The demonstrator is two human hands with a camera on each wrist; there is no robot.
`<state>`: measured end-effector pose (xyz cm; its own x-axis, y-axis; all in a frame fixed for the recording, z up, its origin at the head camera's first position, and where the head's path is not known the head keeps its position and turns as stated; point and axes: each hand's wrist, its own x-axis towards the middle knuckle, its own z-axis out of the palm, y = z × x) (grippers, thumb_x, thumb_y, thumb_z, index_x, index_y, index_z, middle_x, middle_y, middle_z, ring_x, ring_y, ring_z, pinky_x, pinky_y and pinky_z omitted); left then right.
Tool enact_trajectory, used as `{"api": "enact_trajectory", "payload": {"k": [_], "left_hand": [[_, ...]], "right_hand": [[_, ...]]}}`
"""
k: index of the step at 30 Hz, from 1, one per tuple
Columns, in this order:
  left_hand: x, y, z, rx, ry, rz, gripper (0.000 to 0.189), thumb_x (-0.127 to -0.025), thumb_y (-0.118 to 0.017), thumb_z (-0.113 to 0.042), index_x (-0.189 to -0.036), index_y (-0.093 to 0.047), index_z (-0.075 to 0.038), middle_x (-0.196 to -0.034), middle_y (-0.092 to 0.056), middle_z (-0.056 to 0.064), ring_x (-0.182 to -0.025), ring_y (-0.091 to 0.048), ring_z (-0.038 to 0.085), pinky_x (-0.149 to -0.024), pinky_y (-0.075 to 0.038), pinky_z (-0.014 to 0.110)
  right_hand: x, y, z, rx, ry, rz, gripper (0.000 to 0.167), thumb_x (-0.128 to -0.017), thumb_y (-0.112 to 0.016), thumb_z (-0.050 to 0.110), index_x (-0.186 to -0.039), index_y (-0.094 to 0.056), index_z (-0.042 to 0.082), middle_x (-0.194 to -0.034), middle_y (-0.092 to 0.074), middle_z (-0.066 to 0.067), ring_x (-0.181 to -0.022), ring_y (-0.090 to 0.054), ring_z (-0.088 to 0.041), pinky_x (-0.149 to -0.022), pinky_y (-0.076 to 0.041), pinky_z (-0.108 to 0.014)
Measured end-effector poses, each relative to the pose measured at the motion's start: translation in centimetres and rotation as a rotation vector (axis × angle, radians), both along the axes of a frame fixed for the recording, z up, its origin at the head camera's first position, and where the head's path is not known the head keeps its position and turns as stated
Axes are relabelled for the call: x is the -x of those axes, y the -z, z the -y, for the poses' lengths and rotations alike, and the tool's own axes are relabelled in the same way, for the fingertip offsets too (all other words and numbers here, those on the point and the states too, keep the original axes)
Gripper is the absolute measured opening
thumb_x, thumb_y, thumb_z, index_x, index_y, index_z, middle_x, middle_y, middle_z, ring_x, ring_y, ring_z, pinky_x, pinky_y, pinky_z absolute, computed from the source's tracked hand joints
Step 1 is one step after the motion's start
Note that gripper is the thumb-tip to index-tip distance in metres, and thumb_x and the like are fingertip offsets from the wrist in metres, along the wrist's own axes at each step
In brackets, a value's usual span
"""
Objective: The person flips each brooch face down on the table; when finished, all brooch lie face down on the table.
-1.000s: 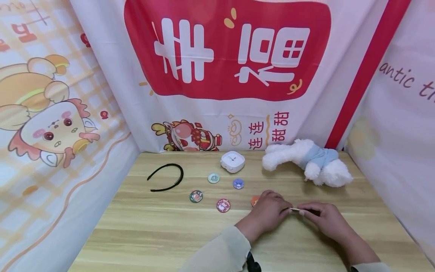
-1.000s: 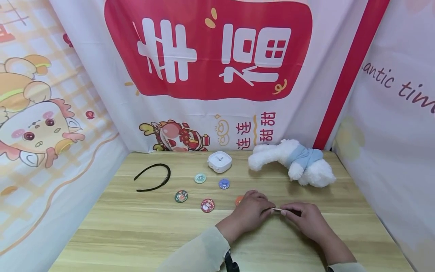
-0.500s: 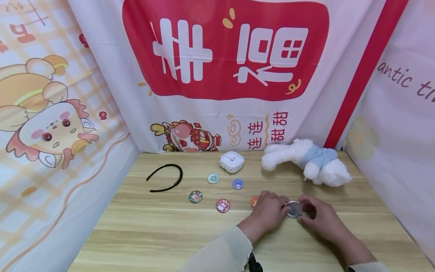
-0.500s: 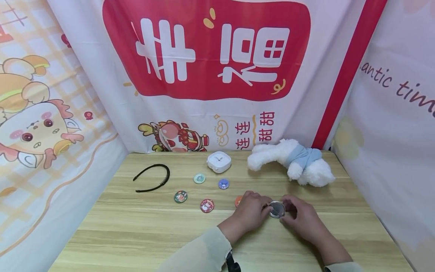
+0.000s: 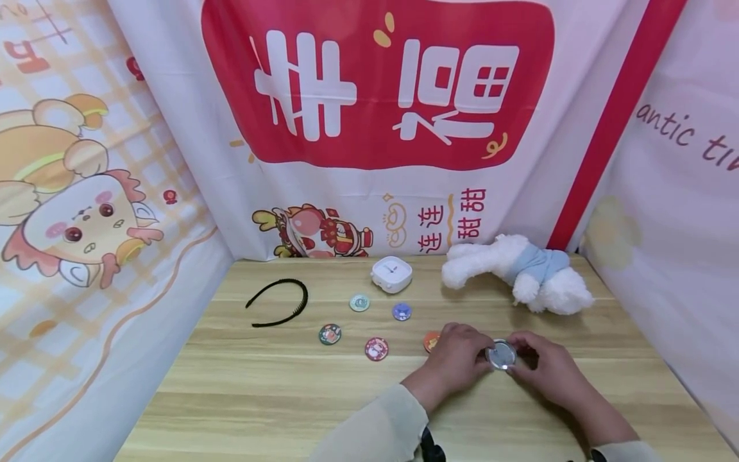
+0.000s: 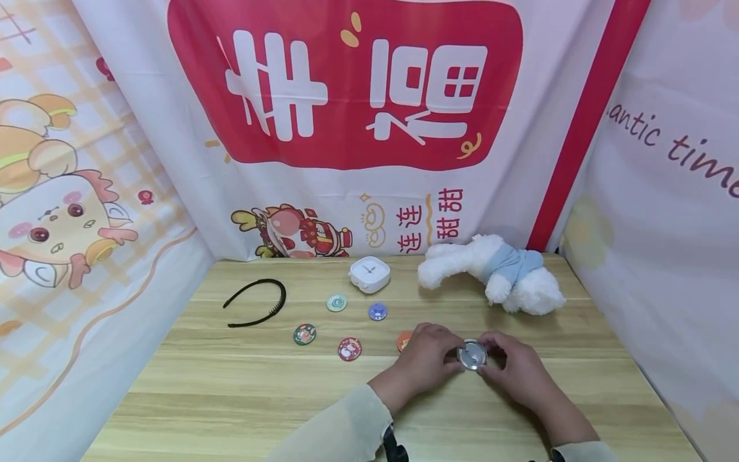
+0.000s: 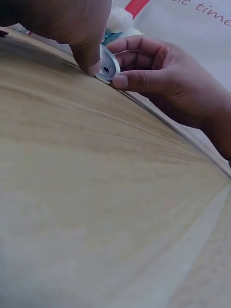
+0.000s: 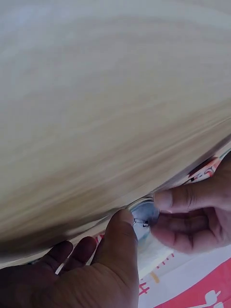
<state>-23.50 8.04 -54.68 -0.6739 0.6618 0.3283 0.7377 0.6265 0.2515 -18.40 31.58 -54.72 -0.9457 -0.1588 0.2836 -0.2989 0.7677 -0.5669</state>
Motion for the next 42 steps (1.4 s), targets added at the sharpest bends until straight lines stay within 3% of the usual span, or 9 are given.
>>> {"api": "enact_trajectory", "payload": {"k": [7, 21, 33, 42], "left_hand": [[0.1, 0.2, -0.3, 0.066, 0.010, 0.010, 0.026, -0.101, -0.078, -0.048, -0.124, -0.079, -0.036, -0.125, -0.076, -0.024, -0.126, -0.065, 0.003, -0.119, -0.042, 0.030], [0.1, 0.3, -0.5, 0.134, 0.031, 0.000, 0.026, -0.106, -0.070, -0.050, -0.127, -0.078, -0.038, -0.128, -0.075, -0.027, -0.135, -0.063, 0.006, -0.121, -0.042, 0.033], [0.1, 0.4, -0.7, 0.154, 0.033, -0.033, 0.023, -0.107, -0.068, -0.052, -0.123, -0.080, -0.041, -0.127, -0.075, -0.027, -0.137, -0.062, 0.008, -0.122, -0.042, 0.034], [-0.1, 0.4, -0.6, 0.166, 0.036, -0.045, 0.025, -0.107, -0.067, -0.051, -0.125, -0.079, -0.039, -0.129, -0.075, -0.026, -0.139, -0.061, 0.010, -0.123, -0.042, 0.033]], "right_hand": [[0.0, -0.2, -0.5, -0.065, 0.008, 0.046, 0.046, -0.087, -0.094, 0.021, -0.130, -0.079, 0.025, -0.128, -0.078, 0.004, -0.124, -0.069, -0.026, -0.100, -0.058, -0.036], [-0.2, -0.2, -1.0, -0.059, -0.040, 0.001, 0.039, -0.086, -0.095, 0.028, -0.123, -0.083, 0.026, -0.128, -0.080, 0.004, -0.122, -0.072, -0.025, -0.099, -0.046, -0.009], [0.0, 0.5, -1.4, -0.082, -0.076, -0.065, 0.034, -0.084, -0.097, 0.025, -0.116, -0.085, 0.025, -0.125, -0.080, 0.007, -0.119, -0.073, -0.025, -0.100, -0.039, -0.001], [0.0, 0.7, -1.4, -0.081, -0.075, -0.052, 0.031, -0.086, -0.095, 0.024, -0.116, -0.085, 0.024, -0.127, -0.080, 0.006, -0.121, -0.072, -0.024, -0.100, -0.039, -0.001]]}}
